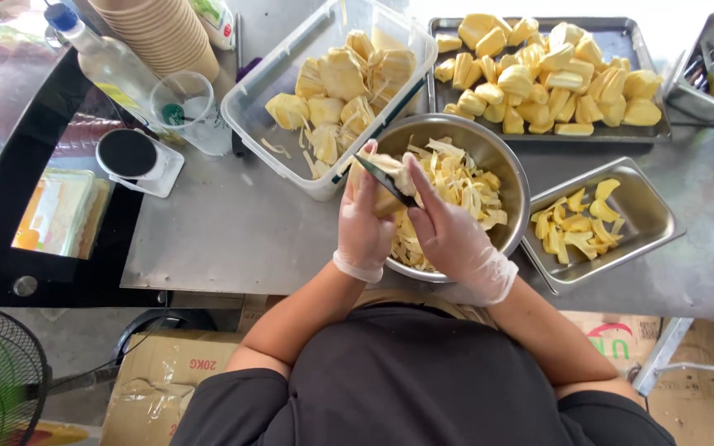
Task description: The person wearing gloves slices jackfruit bulbs into thin strips using a knife, dropping the pieces into a metal bowl. They periodically retrieve more bulbs from a plastic container and occasionally move sliced pieces into a separate metal tray.
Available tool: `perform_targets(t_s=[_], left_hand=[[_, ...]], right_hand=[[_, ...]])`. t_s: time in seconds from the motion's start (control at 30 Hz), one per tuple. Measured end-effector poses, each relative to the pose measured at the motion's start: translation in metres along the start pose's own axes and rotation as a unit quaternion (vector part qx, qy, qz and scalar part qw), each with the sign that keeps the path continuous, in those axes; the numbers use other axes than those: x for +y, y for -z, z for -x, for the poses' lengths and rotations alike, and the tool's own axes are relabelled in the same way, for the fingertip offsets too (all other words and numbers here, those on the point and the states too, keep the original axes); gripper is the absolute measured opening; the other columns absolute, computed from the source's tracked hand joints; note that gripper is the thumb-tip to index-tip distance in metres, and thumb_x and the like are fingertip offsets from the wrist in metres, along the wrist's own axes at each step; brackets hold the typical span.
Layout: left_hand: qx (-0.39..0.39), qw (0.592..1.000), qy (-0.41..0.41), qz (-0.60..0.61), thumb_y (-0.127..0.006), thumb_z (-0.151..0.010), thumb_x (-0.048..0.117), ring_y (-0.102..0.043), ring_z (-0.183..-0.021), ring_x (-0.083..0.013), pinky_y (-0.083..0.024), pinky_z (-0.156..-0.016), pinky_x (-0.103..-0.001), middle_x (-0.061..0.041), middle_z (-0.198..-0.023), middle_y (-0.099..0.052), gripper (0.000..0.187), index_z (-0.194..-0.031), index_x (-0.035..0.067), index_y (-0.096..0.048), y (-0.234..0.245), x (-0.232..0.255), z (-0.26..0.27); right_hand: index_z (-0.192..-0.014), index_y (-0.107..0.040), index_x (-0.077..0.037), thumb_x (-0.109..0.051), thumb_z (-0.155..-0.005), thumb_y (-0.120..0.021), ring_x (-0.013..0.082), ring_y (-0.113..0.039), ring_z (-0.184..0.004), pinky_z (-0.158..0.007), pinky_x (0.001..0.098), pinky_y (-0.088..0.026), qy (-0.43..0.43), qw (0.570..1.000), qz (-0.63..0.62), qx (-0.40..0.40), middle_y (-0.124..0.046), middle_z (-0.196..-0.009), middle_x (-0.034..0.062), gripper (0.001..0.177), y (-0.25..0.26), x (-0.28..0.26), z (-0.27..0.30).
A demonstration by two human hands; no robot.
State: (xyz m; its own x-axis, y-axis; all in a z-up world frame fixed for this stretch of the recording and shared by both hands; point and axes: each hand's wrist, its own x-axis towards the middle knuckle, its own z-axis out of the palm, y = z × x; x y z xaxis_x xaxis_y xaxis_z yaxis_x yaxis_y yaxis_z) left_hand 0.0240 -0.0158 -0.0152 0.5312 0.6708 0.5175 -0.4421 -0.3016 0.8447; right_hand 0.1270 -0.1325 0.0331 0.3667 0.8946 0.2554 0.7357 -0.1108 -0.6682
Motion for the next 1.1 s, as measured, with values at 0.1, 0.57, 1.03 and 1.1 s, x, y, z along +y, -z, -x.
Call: perform_targets(t_s=[0.1,0.57,1.03,1.1], left_hand=[[0.101,0.909,0.173,0.365,-0.049,-0.113,0.027,-0.059,-0.119,-0.0160,-0.049,-0.102,-0.031,-0.009,-0.134,-0.059,0.051,-0.158,0.005,-0.040,-0.002,-0.003,0.002],[0.146,0.921,0.093,0.350,-0.054,-0.112,0.029,-0.060,-0.117,-0.0178,-0.051,-0.103,-0.035,-0.009,-0.132,-0.058,0.054,-0.157,0.005,-0.039,-0.001,-0.001,-0.002],[0.103,0.957,0.087,0.257,-0.047,-0.115,0.032,-0.059,-0.121,-0.0186,-0.049,-0.106,-0.033,-0.010,-0.134,-0.059,0.054,-0.160,0.003,-0.037,0.007,-0.001,-0.004],[0.084,0.968,0.095,0.218,-0.048,-0.117,0.032,-0.056,-0.120,-0.0176,-0.047,-0.107,-0.033,-0.009,-0.135,-0.058,0.054,-0.162,0.002,-0.039,0.003,-0.003,0.001]], right_hand=[[-0.163,-0.028,-0.017,-0.017,-0.102,-0.052,0.0427,-0.066,-0.069,-0.066,0.0470,-0.051,-0.025,0.999,-0.039,0.003,-0.065,-0.074,0.0246,0.065,-0.008,-0.004,0.011],[-0.164,-0.025,-0.022,-0.018,-0.103,-0.047,0.0430,-0.071,-0.084,-0.080,0.0457,-0.053,-0.129,0.988,-0.061,-0.051,-0.071,-0.095,0.0285,0.065,-0.003,-0.020,-0.003],[-0.167,-0.025,-0.021,-0.013,-0.108,-0.043,0.0173,-0.054,-0.075,-0.070,0.0309,-0.049,-0.030,0.977,-0.211,-0.023,-0.058,-0.087,0.0096,0.062,-0.017,0.005,-0.009],[-0.166,-0.026,-0.020,-0.011,-0.105,-0.041,0.0097,-0.047,-0.065,-0.062,0.0253,-0.047,-0.096,0.949,-0.294,-0.059,-0.053,-0.075,0.0025,0.064,-0.018,0.009,-0.008]])
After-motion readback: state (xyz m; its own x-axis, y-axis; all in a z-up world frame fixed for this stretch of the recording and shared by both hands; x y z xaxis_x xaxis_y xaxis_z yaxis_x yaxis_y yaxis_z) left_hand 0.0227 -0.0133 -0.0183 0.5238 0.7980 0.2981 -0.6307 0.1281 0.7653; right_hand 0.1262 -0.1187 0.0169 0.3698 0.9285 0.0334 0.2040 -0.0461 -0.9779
